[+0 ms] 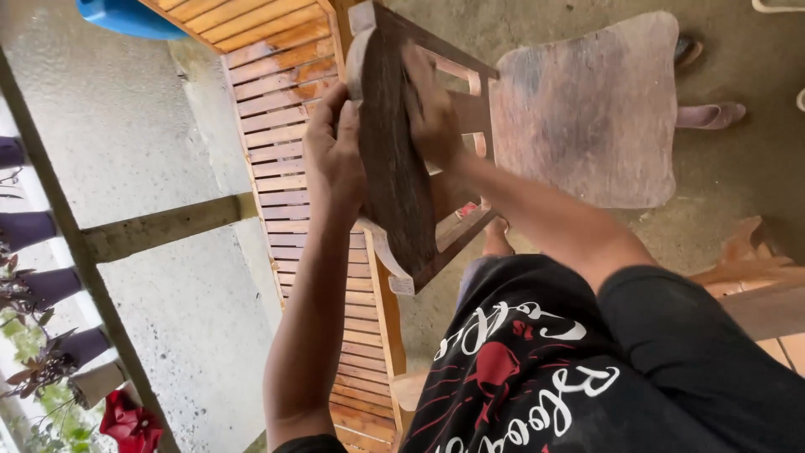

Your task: The person sands a wooden chair using a sanding block. They work on the seat, legs, and backrest, frequently repositioning the chair to access different surfaces.

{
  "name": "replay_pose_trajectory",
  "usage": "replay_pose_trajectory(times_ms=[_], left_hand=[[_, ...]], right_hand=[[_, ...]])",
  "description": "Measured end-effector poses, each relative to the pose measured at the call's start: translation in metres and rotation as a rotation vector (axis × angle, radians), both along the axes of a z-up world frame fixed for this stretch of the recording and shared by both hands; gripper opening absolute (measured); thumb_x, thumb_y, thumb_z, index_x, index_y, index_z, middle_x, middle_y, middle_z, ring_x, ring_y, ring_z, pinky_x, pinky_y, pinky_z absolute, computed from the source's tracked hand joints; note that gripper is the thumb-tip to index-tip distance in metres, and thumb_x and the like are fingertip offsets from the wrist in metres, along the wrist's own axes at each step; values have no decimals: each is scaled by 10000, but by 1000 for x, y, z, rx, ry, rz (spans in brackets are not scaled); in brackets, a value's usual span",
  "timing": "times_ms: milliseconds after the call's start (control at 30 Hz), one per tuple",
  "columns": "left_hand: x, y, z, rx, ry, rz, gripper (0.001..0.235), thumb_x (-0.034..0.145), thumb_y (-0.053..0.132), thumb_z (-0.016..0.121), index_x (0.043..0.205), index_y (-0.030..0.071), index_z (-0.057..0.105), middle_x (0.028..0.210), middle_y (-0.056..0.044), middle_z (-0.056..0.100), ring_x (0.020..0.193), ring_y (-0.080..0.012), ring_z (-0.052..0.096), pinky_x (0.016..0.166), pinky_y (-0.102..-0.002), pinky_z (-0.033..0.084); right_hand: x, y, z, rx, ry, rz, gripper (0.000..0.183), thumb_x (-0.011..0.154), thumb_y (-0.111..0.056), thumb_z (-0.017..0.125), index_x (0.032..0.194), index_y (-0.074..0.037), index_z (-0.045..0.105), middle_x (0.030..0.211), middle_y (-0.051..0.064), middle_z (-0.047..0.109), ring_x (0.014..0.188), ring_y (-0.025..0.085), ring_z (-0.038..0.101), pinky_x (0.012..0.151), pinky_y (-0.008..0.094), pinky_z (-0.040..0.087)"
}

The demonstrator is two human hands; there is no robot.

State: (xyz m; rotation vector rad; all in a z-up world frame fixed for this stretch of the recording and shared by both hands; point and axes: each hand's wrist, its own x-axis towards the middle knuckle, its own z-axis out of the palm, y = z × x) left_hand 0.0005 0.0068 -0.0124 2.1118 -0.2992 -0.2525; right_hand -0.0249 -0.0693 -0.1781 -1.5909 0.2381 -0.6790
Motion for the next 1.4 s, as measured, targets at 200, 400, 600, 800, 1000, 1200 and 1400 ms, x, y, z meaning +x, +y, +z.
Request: replay_pose_trajectory(times_ms=[200,400,600,800,1000,1200,1400], left_hand=[[3,-2,4,-5,-15,18,390,1074,205,489,1376,-38,529,1317,-277,611,1289,-366,567,1078,-482,452],[2,1,3,1,-5,-8,395,1084,209,487,1399,-28,510,1351,-278,592,1310,-374,554,1099,-482,446],[-1,5,-1,35,24,22,400,1084,215,471,1401,-26,512,1350,-274,590,1313,-391,540,1083,-503,443],[5,4,-2,17,-10,23,392,1080,221,494,1393,-12,526,1346,-266,598,1309,-380,547,1093,-502,438],[1,0,5,33,-96,-35,350,1027,180,439,1287,5,596,1241,-135,656,1188,-244,606,1030,-362,493],[-1,5,1,52,-17,38,369,1002,197,457,1291,12,594,1229,-134,674,1158,-240,629,998,-349,519],[3,1,1,-32,-15,33,370,1018,181,463,1314,-15,568,1270,-156,653,1207,-248,613,1042,-337,516]], right_hand=[[-37,11,18,-14,16,134,513,1057,-43,479,1558,-119,401,1587,145,396,1470,321,366,1207,454,327],[15,-13,9,-29,-108,39,464,1110,-41,414,1565,-124,376,1593,118,401,1483,301,389,1258,447,313],[4,-6,-12,-43,-61,65,469,1048,13,502,1507,-80,463,1518,182,475,1424,370,418,1198,490,344],[-31,1,20,-54,-25,85,507,1033,-8,536,1523,-108,455,1536,142,472,1432,329,422,1194,465,356],[15,-27,9,-22,31,101,437,1092,-107,420,1520,-33,368,1568,184,418,1482,335,410,1268,418,318],[-15,-13,19,-22,-138,195,537,1012,206,484,1506,47,350,1557,226,402,1473,338,423,1287,386,374],[-26,-16,49,46,-87,189,458,1065,94,437,1510,53,336,1576,224,376,1500,322,376,1306,411,304]])
